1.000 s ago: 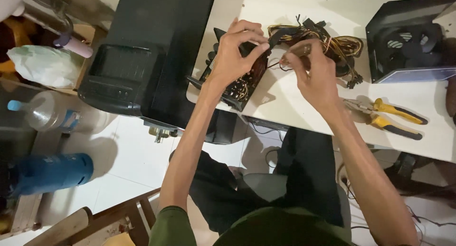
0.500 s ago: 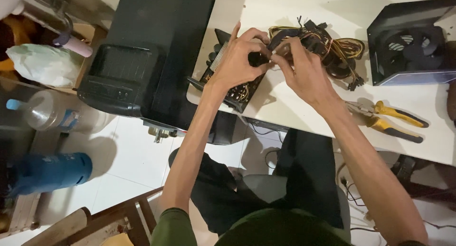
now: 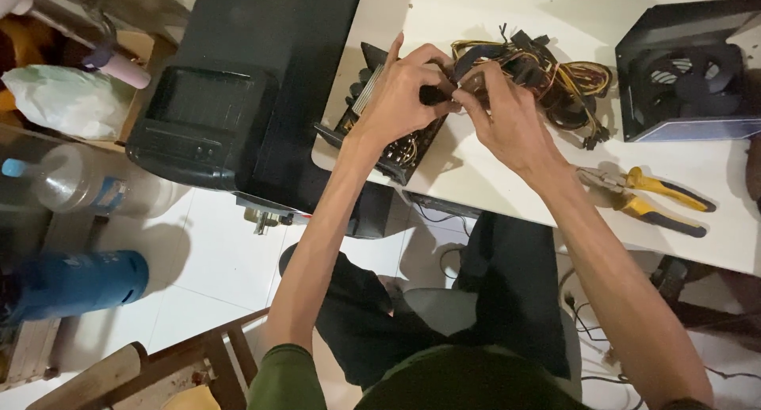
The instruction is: Organizing and untangling internal computer cables from a power supply unit and motherboard using pliers and a screwdriver.
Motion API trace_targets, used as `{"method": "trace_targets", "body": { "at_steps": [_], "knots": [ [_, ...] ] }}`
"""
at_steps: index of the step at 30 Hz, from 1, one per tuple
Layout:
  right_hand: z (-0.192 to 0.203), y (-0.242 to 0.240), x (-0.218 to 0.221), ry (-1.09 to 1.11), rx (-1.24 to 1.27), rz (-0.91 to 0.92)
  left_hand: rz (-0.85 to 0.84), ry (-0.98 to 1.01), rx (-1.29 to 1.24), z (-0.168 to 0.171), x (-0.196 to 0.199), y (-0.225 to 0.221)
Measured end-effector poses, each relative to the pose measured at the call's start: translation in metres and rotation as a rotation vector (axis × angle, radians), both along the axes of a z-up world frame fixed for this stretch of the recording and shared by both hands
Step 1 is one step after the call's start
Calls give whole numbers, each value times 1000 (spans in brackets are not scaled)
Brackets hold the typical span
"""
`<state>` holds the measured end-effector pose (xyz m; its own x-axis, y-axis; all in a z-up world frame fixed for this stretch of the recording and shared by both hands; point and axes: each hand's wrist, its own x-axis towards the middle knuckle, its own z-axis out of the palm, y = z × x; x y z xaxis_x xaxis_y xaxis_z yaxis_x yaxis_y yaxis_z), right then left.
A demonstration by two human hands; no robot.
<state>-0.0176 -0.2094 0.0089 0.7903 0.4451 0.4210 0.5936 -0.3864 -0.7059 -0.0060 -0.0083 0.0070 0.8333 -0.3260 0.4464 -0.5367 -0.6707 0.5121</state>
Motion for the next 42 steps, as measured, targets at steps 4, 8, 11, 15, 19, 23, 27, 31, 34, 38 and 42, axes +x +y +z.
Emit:
{"method": "trace_targets", "body": {
  "at_steps": [4,8,11,15,19,23,27,31,34,38,42],
  "knots": [
    [0,1,1,9,2,6,14,-9,17,0,1,0],
    [-5,1,4,-49,-20,2,19,-21,33,-4,4,0],
    [0,2,-2,-31,-29,-17,0,18,4,0,1,1],
    [0,1,1,53,-41,-20,-2,-13,6,-4,3,1],
    [2,1,0,45,-38,-9,18,-19,17,-8,5,1],
    [6,2,1,18,1,20,13,-28,18,-7,5,2],
    [7,3,3,-27,-54,-11,0,-8,39,-8,6,2],
    [12,3,5,-158,-61,18,5,-34,58,-11,8,4],
    [10,3,5,-215,-104,24,-17,-11,42,-11,7,4],
    [-2,3,11,-401,-202,8,-26,33,-20,-1,2,1],
    [15,-2,15,-282,-290,73,35,-4,-49,-3,4,0]
  ]
}}
